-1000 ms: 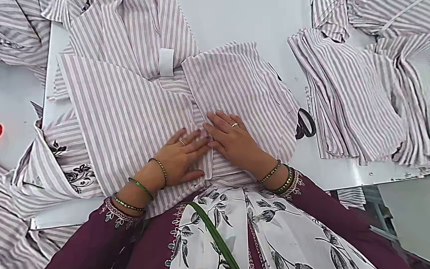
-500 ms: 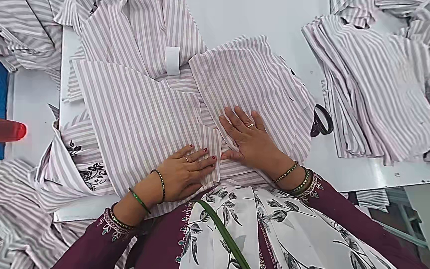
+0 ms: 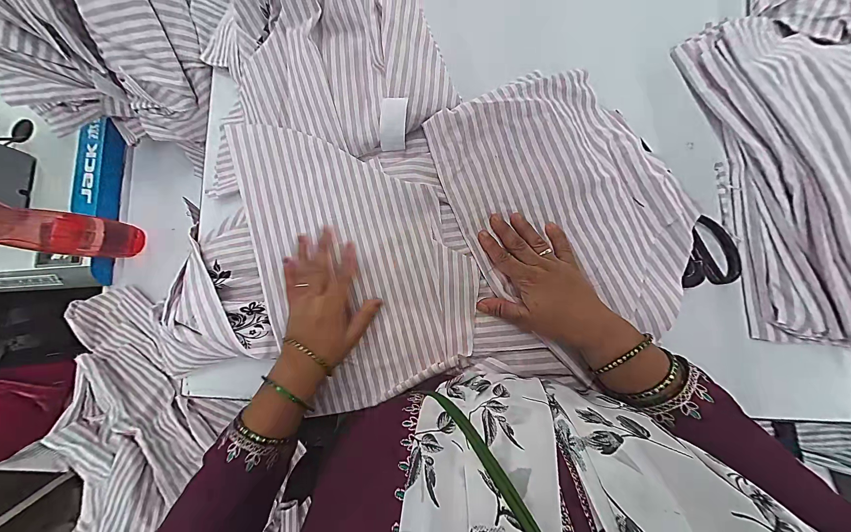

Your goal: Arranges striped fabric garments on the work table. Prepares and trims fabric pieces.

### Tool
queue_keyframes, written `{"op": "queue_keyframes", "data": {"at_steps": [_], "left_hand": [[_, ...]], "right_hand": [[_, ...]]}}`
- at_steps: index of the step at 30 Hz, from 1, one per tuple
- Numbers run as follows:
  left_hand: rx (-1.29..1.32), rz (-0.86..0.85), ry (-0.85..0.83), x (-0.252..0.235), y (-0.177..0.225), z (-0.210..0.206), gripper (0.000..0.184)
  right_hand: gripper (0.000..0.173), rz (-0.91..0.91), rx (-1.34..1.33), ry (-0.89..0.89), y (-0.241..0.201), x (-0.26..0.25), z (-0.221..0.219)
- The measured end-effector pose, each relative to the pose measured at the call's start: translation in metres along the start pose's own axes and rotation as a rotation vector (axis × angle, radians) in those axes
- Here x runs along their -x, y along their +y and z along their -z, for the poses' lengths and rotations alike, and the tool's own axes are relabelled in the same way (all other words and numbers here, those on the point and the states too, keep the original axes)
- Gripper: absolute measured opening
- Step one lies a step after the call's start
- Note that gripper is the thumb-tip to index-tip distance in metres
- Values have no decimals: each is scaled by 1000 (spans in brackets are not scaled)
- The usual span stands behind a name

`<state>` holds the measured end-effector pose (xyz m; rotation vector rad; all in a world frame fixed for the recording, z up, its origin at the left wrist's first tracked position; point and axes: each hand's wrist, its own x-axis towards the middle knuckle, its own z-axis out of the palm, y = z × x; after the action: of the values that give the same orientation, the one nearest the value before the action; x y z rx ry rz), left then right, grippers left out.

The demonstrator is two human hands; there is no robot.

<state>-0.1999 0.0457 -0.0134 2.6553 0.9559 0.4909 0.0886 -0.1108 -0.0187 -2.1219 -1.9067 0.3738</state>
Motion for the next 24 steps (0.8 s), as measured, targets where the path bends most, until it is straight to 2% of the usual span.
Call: {"op": "queue_keyframes", "data": {"at_steps": [2,4,6,8,10,13,16,20,22,24], "left_hand": [[59,335,25,6,-16,31,99],[187,580,-1,12,-24,54,103],[400,627,-17,17,-28,62,91],[572,573,-44,16,-32,68,84],[482,552,-70,13,-42,79,80],[187,604,-227,6,-68,94,80],[-100,448,-221,-9,-65,91,78],[-142,13,-159,-39,-27,52,77],[-111,-152,-294,-52,5,25,77],[-78,-257,-596,-58,36,7,78]], "right_hand": [[100,-8,1,-1,1,-1,-1],[101,-10,4,-3,1,-1,-1],[102,-8,9,-1,3,-3,0],[102,-14,4,-15,3,-6,2],[99,-18,1,-25,3,-6,3],[98,-17,1,-30,3,-5,3],[97,-10,-30,-13,4,-6,3],[99,-9,-24,-17,3,-6,5],[100,-14,-22,-32,2,-6,6],[99,-13,-32,-28,2,-7,5]]}}
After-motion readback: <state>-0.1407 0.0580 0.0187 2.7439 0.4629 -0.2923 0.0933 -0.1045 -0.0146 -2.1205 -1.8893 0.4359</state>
